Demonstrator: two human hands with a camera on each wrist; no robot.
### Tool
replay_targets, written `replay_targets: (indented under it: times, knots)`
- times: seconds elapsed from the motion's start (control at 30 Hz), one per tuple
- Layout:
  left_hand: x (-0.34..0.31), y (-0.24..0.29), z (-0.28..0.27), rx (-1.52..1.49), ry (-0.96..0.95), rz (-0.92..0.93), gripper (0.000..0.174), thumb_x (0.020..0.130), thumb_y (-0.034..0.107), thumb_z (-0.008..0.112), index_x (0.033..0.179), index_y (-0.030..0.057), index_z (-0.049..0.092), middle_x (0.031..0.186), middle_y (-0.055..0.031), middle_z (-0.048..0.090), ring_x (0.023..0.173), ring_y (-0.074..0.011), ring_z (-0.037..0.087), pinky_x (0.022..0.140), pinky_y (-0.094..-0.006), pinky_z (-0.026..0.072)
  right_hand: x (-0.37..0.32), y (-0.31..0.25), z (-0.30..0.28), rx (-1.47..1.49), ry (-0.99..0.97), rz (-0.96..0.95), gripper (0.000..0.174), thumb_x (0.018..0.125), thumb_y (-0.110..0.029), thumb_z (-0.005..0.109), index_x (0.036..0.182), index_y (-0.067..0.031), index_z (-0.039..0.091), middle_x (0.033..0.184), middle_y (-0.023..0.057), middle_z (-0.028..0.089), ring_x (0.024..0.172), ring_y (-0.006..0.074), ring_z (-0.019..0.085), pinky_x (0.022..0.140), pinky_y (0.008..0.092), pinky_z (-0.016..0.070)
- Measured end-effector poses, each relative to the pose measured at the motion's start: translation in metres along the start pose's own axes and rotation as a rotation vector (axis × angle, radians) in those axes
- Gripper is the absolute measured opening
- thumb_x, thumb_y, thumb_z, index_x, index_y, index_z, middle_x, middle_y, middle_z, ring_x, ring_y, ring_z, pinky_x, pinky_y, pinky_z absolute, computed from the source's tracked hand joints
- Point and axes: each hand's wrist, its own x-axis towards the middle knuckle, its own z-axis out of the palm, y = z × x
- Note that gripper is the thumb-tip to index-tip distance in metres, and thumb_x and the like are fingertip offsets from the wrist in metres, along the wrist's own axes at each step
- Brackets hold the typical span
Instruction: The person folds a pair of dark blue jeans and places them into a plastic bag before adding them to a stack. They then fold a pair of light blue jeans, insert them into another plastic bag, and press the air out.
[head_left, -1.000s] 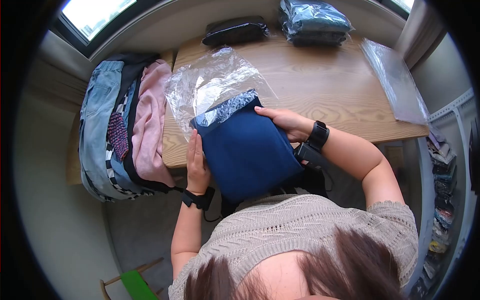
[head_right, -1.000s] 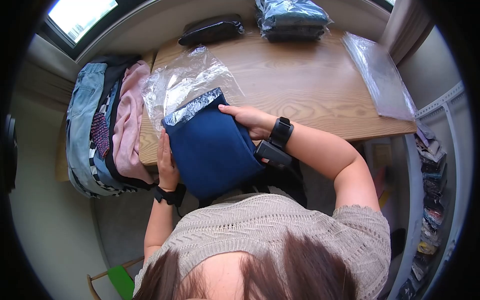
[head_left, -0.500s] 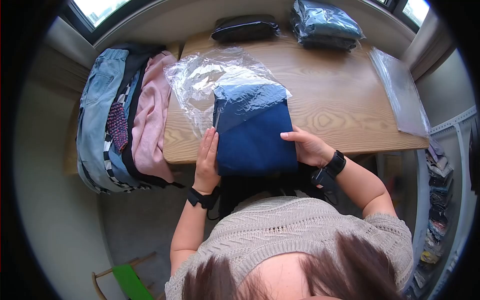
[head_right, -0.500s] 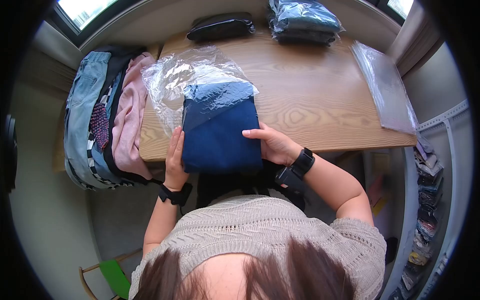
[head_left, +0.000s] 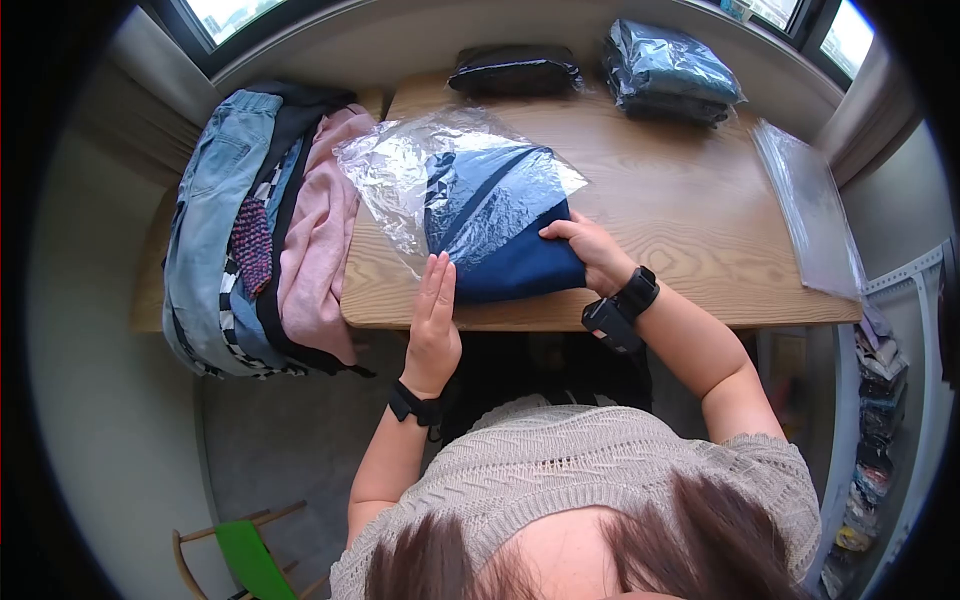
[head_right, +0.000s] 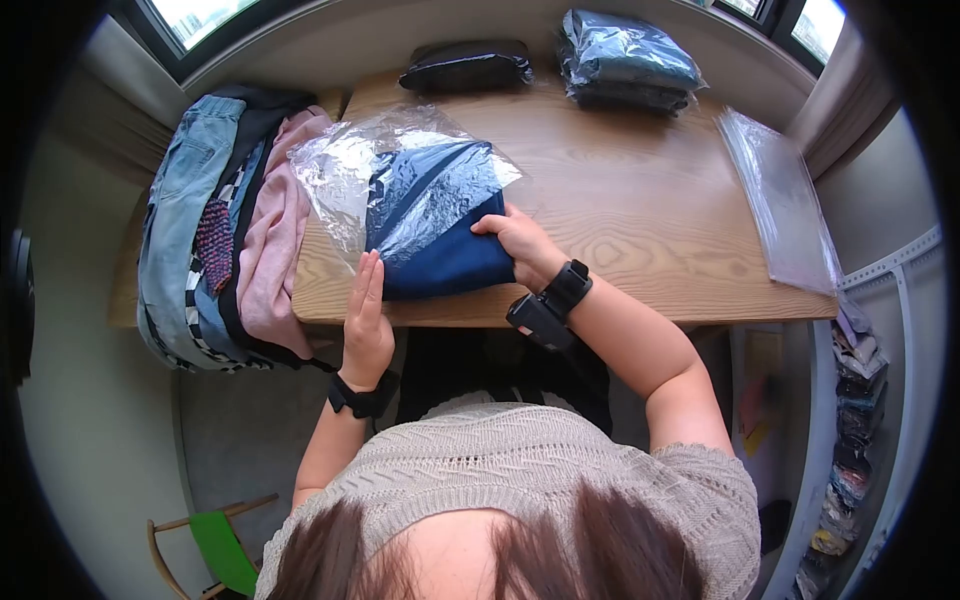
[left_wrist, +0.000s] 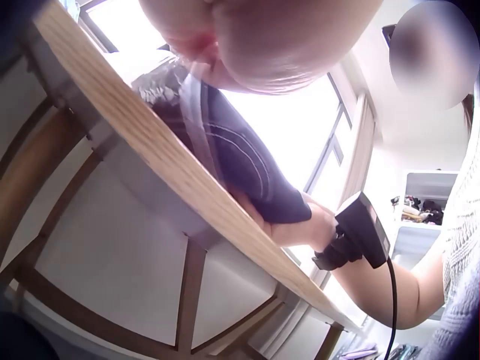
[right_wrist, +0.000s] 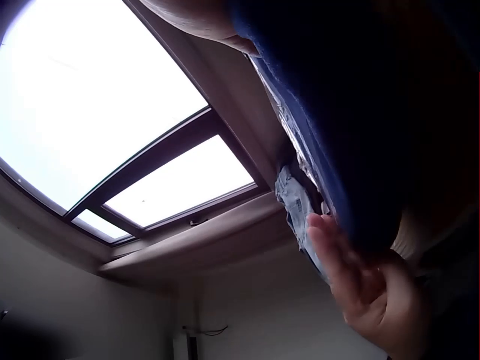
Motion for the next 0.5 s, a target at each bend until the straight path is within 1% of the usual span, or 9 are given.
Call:
replay_targets:
  times: [0.07, 0.13, 0.2, 0.23, 0.3, 0.33, 0.4, 0.43, 0.5]
  knots:
    - [-0.001, 0.000, 0.008, -0.004, 0.027, -0.011, 0.070, 0.070, -0.025, 0.035, 0.137, -0.0038, 0.042, 0.142, -0.0191, 0.042, 0.136, -0.0353, 0.034, 0.112, -0.0417, 0.0291, 0.008, 0.012, 0.005, 0.055, 0.082, -0.085, 0.042, 0.083, 0.003, 0.055, 0.123, -0.0001, 0.042, 0.106, 0.0141, 0.056, 0.090, 0.0227, 0.064, 0.075, 0.0352, 0.0596]
    - [0.000, 0.001, 0.013, 0.062, 0.039, -0.036, 0.069, 0.071, -0.025, 0.034, 0.136, -0.0041, 0.043, 0.141, -0.0193, 0.043, 0.136, -0.0352, 0.034, 0.112, -0.0420, 0.0293, 0.006, 0.018, 0.017, 0.078, 0.101, -0.096, 0.043, 0.084, 0.003, 0.053, 0.124, -0.0016, 0.041, 0.108, 0.0135, 0.055, 0.093, 0.0232, 0.063, 0.077, 0.0360, 0.0589]
    - [0.001, 0.000, 0.016, 0.081, 0.043, -0.051, 0.067, 0.072, -0.024, 0.034, 0.135, -0.0040, 0.045, 0.141, -0.0191, 0.044, 0.136, -0.0355, 0.034, 0.111, -0.0424, 0.0294, 0.011, 0.027, 0.020, 0.129, 0.122, -0.189, 0.042, 0.082, 0.004, 0.052, 0.123, -0.0022, 0.044, 0.111, 0.0125, 0.056, 0.097, 0.0232, 0.060, 0.080, 0.0367, 0.0551]
    - [0.002, 0.001, 0.017, 0.074, 0.046, -0.061, 0.067, 0.072, -0.024, 0.035, 0.135, -0.0034, 0.045, 0.141, -0.0189, 0.044, 0.136, -0.0356, 0.035, 0.111, -0.0425, 0.0296, 0.013, 0.030, 0.021, 0.129, 0.125, -0.186, 0.042, 0.082, 0.004, 0.052, 0.123, -0.0022, 0.044, 0.111, 0.0125, 0.056, 0.097, 0.0232, 0.060, 0.080, 0.0367, 0.0551]
    - [0.001, 0.004, 0.019, 0.065, 0.045, -0.072, 0.067, 0.072, -0.024, 0.035, 0.135, -0.0029, 0.045, 0.140, -0.0188, 0.044, 0.136, -0.0357, 0.035, 0.111, -0.0427, 0.0297, 0.017, 0.035, 0.024, 0.131, 0.205, -0.239, 0.040, 0.085, 0.003, 0.051, 0.124, -0.0024, 0.042, 0.112, 0.0117, 0.056, 0.096, 0.0222, 0.060, 0.080, 0.0351, 0.0541]
    - [0.001, 0.007, 0.021, 0.048, 0.034, -0.068, 0.066, 0.073, -0.024, 0.036, 0.135, -0.0024, 0.045, 0.140, -0.0187, 0.044, 0.135, -0.0356, 0.036, 0.111, -0.0426, 0.0300, 0.019, 0.036, 0.027, 0.131, 0.206, -0.237, 0.040, 0.085, 0.003, 0.051, 0.124, -0.0024, 0.042, 0.112, 0.0117, 0.056, 0.096, 0.0222, 0.060, 0.080, 0.0351, 0.0541]
    - [0.002, 0.013, 0.024, 0.034, 0.020, -0.067, 0.066, 0.073, -0.023, 0.036, 0.134, -0.0020, 0.046, 0.140, -0.0186, 0.045, 0.135, -0.0355, 0.036, 0.111, -0.0424, 0.0303, 0.022, 0.039, 0.031, 0.264, 0.217, -0.356, 0.039, 0.089, 0.001, 0.050, 0.126, -0.0036, 0.039, 0.112, 0.0115, 0.056, 0.094, 0.0220, 0.060, 0.081, 0.0345, 0.0539]
    - [0.004, 0.015, 0.026, 0.007, 0.022, -0.055, 0.065, 0.073, -0.023, 0.037, 0.134, -0.0019, 0.046, 0.139, -0.0186, 0.045, 0.135, -0.0354, 0.037, 0.110, -0.0424, 0.0306, 0.024, 0.041, 0.032, 0.264, 0.215, -0.353, 0.039, 0.089, 0.001, 0.050, 0.126, -0.0036, 0.039, 0.112, 0.0115, 0.056, 0.094, 0.0220, 0.060, 0.081, 0.0345, 0.0539]
    - [0.005, 0.021, 0.031, -0.033, 0.025, -0.034, 0.062, 0.075, -0.022, 0.039, 0.133, -0.0022, 0.047, 0.138, -0.0186, 0.046, 0.134, -0.0353, 0.038, 0.109, -0.0428, 0.0322, 0.027, 0.044, 0.031, 0.359, 0.184, -0.427, 0.039, 0.091, 0.000, 0.050, 0.128, -0.0063, 0.038, 0.113, 0.0117, 0.056, 0.094, 0.0218, 0.060, 0.080, 0.0347, 0.0542]
